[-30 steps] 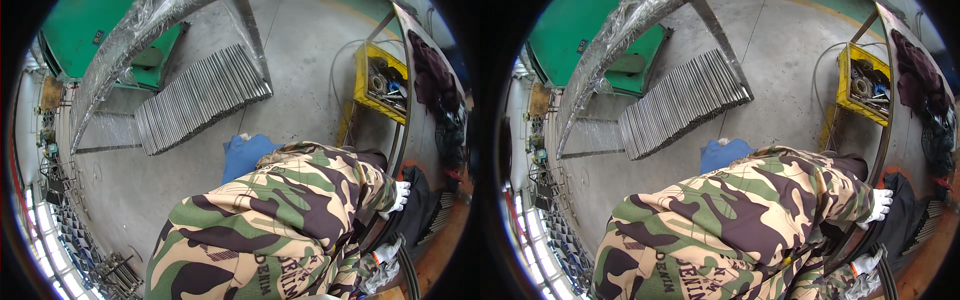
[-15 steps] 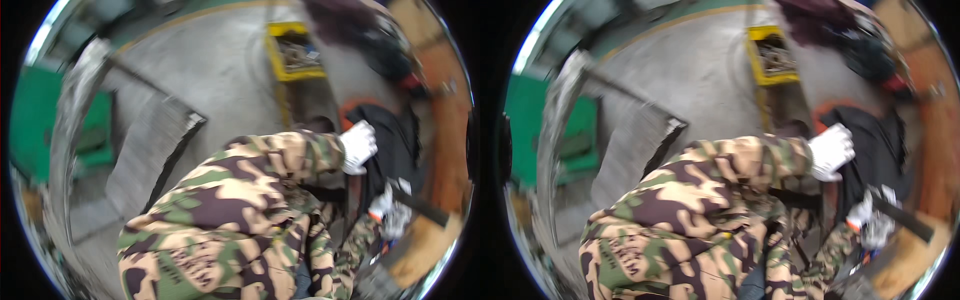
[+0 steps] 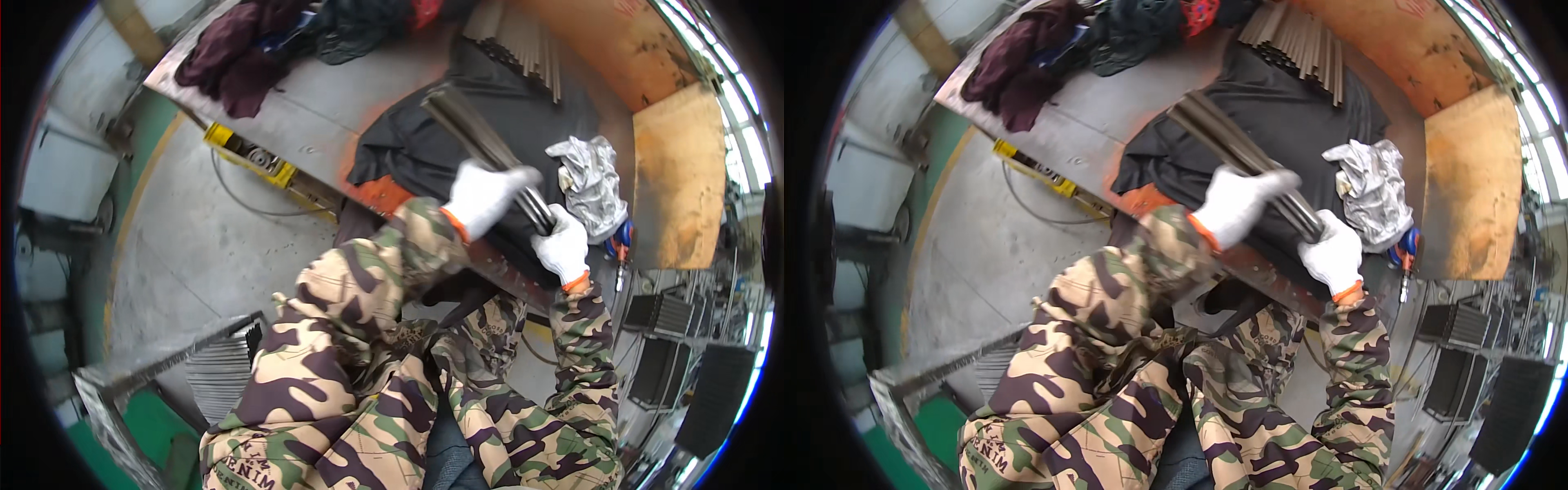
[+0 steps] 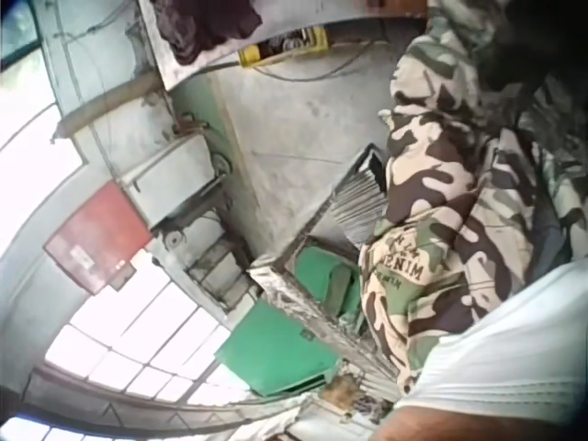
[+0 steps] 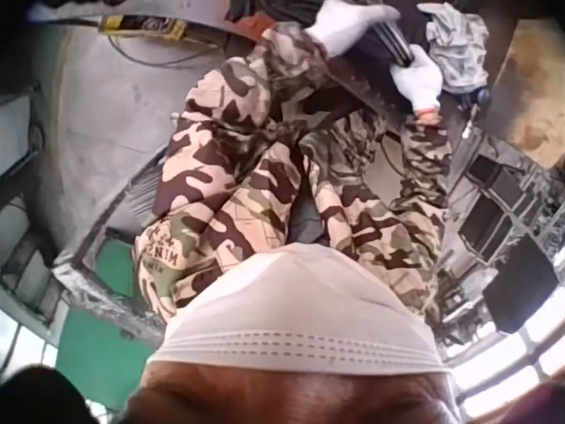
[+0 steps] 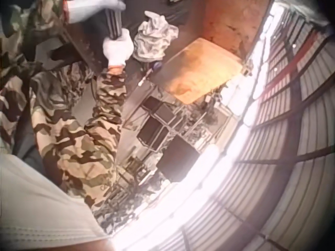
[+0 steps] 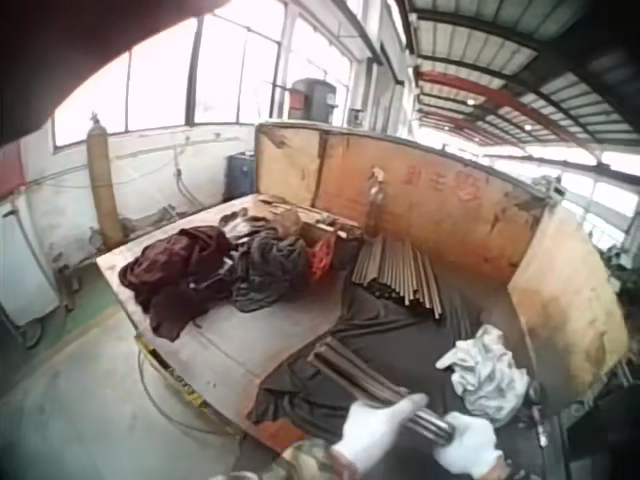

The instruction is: Grinding and smoothing the ends of bundles of metal rods using a handheld orbital sander.

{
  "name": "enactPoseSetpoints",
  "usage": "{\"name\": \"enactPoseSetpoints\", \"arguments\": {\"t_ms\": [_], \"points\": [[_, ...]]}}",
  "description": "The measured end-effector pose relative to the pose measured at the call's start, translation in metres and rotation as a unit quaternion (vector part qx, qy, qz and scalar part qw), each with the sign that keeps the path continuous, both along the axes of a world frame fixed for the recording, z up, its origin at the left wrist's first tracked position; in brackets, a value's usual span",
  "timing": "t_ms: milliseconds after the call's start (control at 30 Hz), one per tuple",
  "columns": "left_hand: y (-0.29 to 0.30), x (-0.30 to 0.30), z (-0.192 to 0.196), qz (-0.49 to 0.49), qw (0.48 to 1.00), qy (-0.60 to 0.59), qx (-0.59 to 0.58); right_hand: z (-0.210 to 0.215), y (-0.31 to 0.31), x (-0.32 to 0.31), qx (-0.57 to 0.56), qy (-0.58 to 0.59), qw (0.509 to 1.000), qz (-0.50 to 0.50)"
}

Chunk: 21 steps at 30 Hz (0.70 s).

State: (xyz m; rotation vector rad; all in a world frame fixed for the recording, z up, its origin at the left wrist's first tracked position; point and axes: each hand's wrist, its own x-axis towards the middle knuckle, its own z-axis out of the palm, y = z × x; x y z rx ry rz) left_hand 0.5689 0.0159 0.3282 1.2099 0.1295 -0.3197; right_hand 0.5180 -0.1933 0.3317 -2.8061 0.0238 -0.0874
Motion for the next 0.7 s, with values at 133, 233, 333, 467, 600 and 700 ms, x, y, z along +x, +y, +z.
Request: {"name": "enactPoseSetpoints", "arguments": {"t_ms": [133, 233, 333, 467, 600, 700], "points": [[0.051, 0.049, -0.010, 0.144, 0.989, 0.044, -0.005, -0.006, 0.004, 0.012, -0.016, 0.023, 0.999, 0.030], [0.043, 0.097, -0.042, 0.109, 0.990, -0.056, 0.075, -0.010, -0.023, 0.010, -0.051, 0.058, 0.996, -0.034], [0.079, 0.098, -0.019, 0.140, 0.963, -0.110, 0.204, 0.002, -0.004, 0.028, -0.065, 0.073, 0.995, -0.007], [0.102, 0.109, -0.011, 0.036, 0.885, -0.201, 0.419, 0.002, -0.005, 0.050, -0.115, 0.077, 0.990, 0.021], [0.094, 0.106, -0.027, -0.015, 0.625, -0.562, 0.542, -0.004, -0.003, 0.061, -0.158, 0.035, 0.984, 0.069], [0.105, 0.094, -0.036, -0.088, 0.622, -0.496, 0.600, -0.001, -0.005, 0.046, -0.086, -0.084, 0.981, 0.151]]}}
